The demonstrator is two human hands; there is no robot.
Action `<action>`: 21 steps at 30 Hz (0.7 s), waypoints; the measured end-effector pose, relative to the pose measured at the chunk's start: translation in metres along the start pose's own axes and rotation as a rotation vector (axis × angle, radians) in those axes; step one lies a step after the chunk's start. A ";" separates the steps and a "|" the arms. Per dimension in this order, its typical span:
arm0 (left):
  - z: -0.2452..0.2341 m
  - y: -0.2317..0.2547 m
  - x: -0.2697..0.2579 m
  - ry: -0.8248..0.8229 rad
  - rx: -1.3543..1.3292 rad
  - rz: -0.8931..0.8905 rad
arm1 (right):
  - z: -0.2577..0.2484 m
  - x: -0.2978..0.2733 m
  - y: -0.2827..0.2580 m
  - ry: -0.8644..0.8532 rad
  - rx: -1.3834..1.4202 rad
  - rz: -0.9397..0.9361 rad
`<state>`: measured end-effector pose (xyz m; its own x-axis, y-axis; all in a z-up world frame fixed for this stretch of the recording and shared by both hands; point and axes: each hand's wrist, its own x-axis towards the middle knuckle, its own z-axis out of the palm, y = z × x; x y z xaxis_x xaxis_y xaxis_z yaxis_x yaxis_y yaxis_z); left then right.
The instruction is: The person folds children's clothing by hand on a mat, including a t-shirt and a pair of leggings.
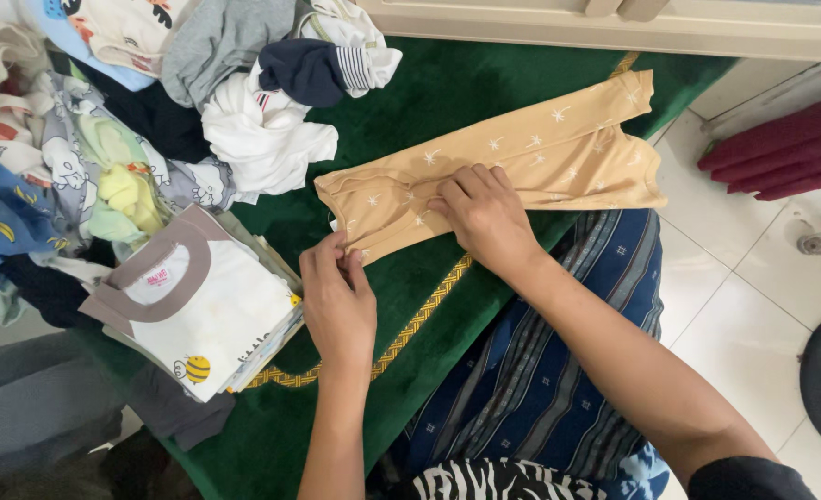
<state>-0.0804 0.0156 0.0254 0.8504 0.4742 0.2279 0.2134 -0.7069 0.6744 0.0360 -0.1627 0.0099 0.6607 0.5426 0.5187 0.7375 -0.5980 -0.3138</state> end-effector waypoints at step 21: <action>0.052 0.037 0.008 -0.119 0.029 0.483 | -0.062 -0.051 0.020 -0.020 -0.044 0.178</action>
<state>-0.0411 -0.0341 0.0160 0.9041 0.0269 0.4264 -0.2067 -0.8459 0.4917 0.0082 -0.2394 0.0263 0.7831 0.4370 0.4424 0.6022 -0.7104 -0.3642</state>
